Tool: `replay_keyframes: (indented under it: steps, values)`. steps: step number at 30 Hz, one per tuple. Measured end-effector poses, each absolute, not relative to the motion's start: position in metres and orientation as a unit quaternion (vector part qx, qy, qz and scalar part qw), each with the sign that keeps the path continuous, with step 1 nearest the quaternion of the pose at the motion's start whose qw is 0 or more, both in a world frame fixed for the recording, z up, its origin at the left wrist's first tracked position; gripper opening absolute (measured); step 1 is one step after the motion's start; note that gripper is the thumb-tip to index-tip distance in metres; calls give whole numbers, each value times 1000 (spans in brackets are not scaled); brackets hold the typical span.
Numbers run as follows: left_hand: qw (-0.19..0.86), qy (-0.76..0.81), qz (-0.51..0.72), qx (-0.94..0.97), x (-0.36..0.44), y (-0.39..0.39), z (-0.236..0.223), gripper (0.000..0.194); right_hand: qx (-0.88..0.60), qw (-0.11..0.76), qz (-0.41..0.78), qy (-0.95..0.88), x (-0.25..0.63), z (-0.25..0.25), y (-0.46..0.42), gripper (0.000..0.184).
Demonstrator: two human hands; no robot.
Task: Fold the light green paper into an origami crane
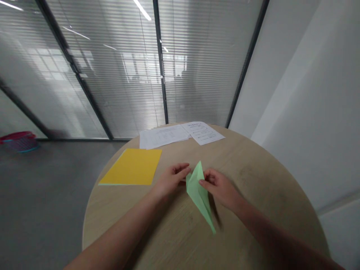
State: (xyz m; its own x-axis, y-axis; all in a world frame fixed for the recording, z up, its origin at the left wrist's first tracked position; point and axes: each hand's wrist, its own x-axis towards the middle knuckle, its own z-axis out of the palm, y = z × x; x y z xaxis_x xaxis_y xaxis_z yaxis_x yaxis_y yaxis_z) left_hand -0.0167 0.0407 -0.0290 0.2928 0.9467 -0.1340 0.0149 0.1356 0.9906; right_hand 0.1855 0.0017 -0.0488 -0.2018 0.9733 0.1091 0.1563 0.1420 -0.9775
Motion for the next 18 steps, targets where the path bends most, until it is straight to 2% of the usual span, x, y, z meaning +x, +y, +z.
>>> replay_keyframes:
  steps: [4, 6, 11, 18]
  values:
    - [597, 447, 496, 445, -14, 34, -23, 59, -424, 469, 480, -608, 181, -44, -3, 17]
    - [618, 435, 508, 413, -14, 32, -20, 64, -421, 478, 476, -607, 179, -43, -5, 18]
    - [689, 406, 384, 461, -12, 25, -14, 34, -432, 490, 466, -597, 178, -43, -8, 20]
    - [563, 462, 372, 575, -3, 12, -3, 20, -498, 490, 462, -546, 175, -32, -13, 25]
